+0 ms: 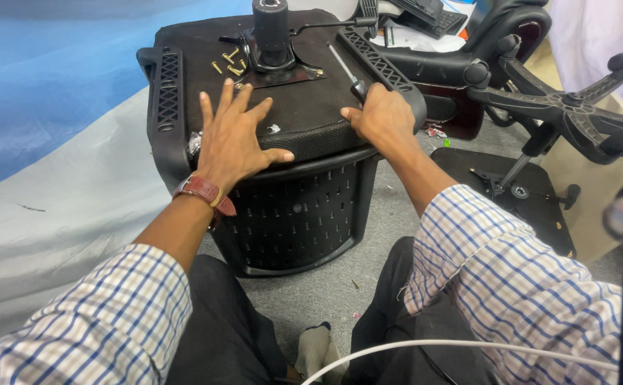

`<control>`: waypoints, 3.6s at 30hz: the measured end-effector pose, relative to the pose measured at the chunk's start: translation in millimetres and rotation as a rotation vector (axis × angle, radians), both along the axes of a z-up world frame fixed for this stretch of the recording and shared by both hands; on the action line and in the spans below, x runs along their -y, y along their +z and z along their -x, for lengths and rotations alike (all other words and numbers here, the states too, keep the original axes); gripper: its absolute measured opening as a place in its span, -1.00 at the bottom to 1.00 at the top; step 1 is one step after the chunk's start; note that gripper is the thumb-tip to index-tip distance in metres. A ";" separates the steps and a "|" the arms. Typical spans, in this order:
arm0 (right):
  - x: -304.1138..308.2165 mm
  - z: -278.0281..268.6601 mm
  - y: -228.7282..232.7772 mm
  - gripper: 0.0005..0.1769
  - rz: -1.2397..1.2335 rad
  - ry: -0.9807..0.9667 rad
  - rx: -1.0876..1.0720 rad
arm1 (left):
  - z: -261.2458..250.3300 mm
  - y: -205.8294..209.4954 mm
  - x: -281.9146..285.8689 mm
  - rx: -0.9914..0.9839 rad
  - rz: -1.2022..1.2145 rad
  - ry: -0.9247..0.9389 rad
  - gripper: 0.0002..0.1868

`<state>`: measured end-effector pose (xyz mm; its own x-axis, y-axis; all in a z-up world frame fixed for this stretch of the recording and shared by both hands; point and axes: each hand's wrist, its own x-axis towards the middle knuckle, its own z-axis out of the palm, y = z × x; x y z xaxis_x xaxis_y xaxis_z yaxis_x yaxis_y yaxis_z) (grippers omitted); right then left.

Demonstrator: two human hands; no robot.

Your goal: The person uses a screwdriver to fasten screws into the base of an office chair, securing the seat cushion to the frame. They then lift the assembled chair upright to inspect the attachment.

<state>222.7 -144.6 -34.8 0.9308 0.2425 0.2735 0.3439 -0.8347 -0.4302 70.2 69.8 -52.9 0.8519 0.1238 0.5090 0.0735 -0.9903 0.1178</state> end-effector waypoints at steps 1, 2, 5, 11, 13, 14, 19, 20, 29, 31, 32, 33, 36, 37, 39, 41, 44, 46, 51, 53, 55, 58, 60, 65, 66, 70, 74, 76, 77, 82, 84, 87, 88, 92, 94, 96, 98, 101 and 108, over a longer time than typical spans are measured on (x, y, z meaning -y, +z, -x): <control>5.0 -1.4 0.0 -0.30 -0.006 0.018 0.048 | 6.2 -1.9 1.2 0.048 -0.005 0.043 0.20; 9.1 -2.8 -0.2 -0.23 -0.013 0.036 0.096 | 12.3 -3.3 2.6 0.060 0.016 0.096 0.21; 17.9 -8.3 1.0 -0.09 0.029 0.054 0.069 | 25.8 -3.9 8.0 0.097 0.057 0.230 0.26; 23.2 -9.9 -8.9 0.09 0.232 0.016 0.023 | 37.2 6.7 16.1 -0.047 0.248 0.473 0.39; 28.0 -12.3 -11.5 0.13 0.198 0.027 0.062 | 45.5 4.4 15.7 -0.040 0.313 0.519 0.45; 32.3 -15.0 -12.2 0.14 0.180 0.032 0.081 | 48.5 3.5 15.5 -0.005 0.356 0.519 0.46; 43.3 -33.2 -19.2 0.31 0.061 0.079 0.073 | 58.9 -3.8 0.6 0.140 0.516 0.556 0.56; 44.9 -36.0 -21.3 0.34 0.022 0.105 0.085 | 61.1 -3.8 -3.1 0.100 0.565 0.581 0.60; 51.4 -35.1 -44.8 0.43 -0.060 0.234 0.381 | 64.0 -16.7 -14.2 0.161 0.673 0.530 0.43; 52.0 -30.6 -40.3 0.37 -0.055 0.223 0.345 | 63.7 -17.9 -12.3 0.198 0.623 0.541 0.40; 52.3 -27.5 -38.8 0.35 -0.051 0.217 0.327 | 64.0 -19.1 -11.8 0.216 0.603 0.529 0.38; 52.4 -23.7 -37.3 0.32 -0.050 0.198 0.316 | 64.8 -20.4 -11.4 0.234 0.582 0.517 0.36; 50.4 -10.2 -31.7 0.23 -0.064 0.143 0.286 | 66.6 -20.7 -8.5 0.241 0.605 0.556 0.28; 50.5 -5.5 -30.9 0.19 -0.077 0.122 0.278 | 66.1 -20.1 -6.0 0.234 0.627 0.580 0.26; 53.1 1.4 -29.4 0.14 -0.100 0.092 0.266 | 67.2 -21.6 -2.4 0.262 0.638 0.587 0.23; 51.4 4.5 -26.7 0.12 -0.120 0.084 0.261 | 68.7 -22.4 -2.6 0.284 0.638 0.591 0.22; 52.1 5.4 -22.3 0.09 -0.116 0.067 0.261 | 70.2 -20.8 -1.8 0.284 0.640 0.591 0.21; 52.6 5.1 -20.6 0.10 -0.130 0.061 0.243 | 70.1 -18.2 -2.2 0.263 0.673 0.595 0.20; 54.3 11.7 -22.8 0.05 -0.142 0.019 0.274 | 76.3 -19.3 4.7 0.295 0.647 0.638 0.12; 55.5 17.6 -26.2 0.01 -0.179 -0.002 0.316 | 80.5 -19.6 5.8 0.301 0.651 0.643 0.09; 56.5 19.8 -25.0 -0.03 -0.195 -0.027 0.301 | 81.9 -17.5 7.5 0.303 0.669 0.643 0.05; 55.3 21.9 -21.4 -0.11 -0.222 -0.054 0.245 | 84.4 -15.5 9.0 0.296 0.661 0.648 0.02; 55.8 23.0 -20.1 -0.20 -0.237 -0.064 0.230 | 86.2 -15.3 10.8 0.303 0.650 0.648 -0.02; 60.1 25.4 -24.7 -0.48 -0.241 -0.069 0.231 | 86.6 -19.4 11.4 0.317 0.638 0.664 -0.14; 60.5 25.4 -24.8 -0.53 -0.230 -0.073 0.242 | 86.9 -20.5 11.2 0.327 0.635 0.660 -0.15; 62.1 26.2 -26.5 -0.56 -0.220 -0.070 0.252 | 86.7 -28.6 7.3 0.345 0.632 0.644 -0.20; 67.7 31.5 -25.2 -0.55 -0.250 -0.051 0.250 | 88.5 -35.8 4.9 0.385 0.609 0.623 -0.25; 71.0 35.0 -23.0 -0.52 -0.275 -0.051 0.227 | 89.4 -37.2 5.9 0.405 0.597 0.620 -0.26; 72.7 36.6 -21.5 -0.51 -0.287 -0.052 0.216 | 89.9 -37.2 6.6 0.414 0.609 0.615 -0.27; 81.3 43.4 -13.8 -0.55 -0.387 -0.073 0.168 | 96.0 -37.6 7.2 0.464 0.622 0.602 -0.31; 85.7 46.5 -9.8 -0.56 -0.403 -0.080 0.166 | 96.4 -36.7 6.9 0.495 0.614 0.597 -0.32; 90.1 53.2 -7.1 -0.57 -0.399 -0.070 0.185 | 96.0 -39.2 6.9 0.525 0.614 0.609 -0.34; 91.1 55.7 -6.3 -0.58 -0.415 -0.081 0.164 | 96.5 -40.3 6.3 0.531 0.615 0.617 -0.35; 95.6 66.4 -7.1 -0.61 -0.471 -0.100 0.170 | 100.0 -43.2 4.8 0.536 0.628 0.607 -0.36; 97.8 71.4 -6.8 -0.59 -0.474 -0.097 0.217 | 102.1 -42.2 5.1 0.530 0.630 0.610 -0.36; 99.3 75.6 -6.2 -0.58 -0.480 -0.104 0.228 | 105.3 -40.4 6.7 0.535 0.598 0.606 -0.35; 100.4 78.8 -5.3 -0.60 -0.490 -0.122 0.202 | 109.5 -37.9 10.0 0.531 0.599 0.607 -0.34; 102.9 83.4 -5.1 -0.60 -0.500 -0.118 0.225 | 115.9 -31.8 17.9 0.497 0.653 0.622 -0.33; 104.9 90.7 -1.0 -0.61 -0.534 -0.128 0.214 | 128.2 -16.2 31.6 0.400 0.729 0.673 -0.34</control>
<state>132.0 -249.5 -35.7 0.8543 -0.0907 0.5118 0.3804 -0.5619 -0.7345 -57.9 38.2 -69.2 0.2827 0.8931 0.3499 0.4030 -0.4416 0.8016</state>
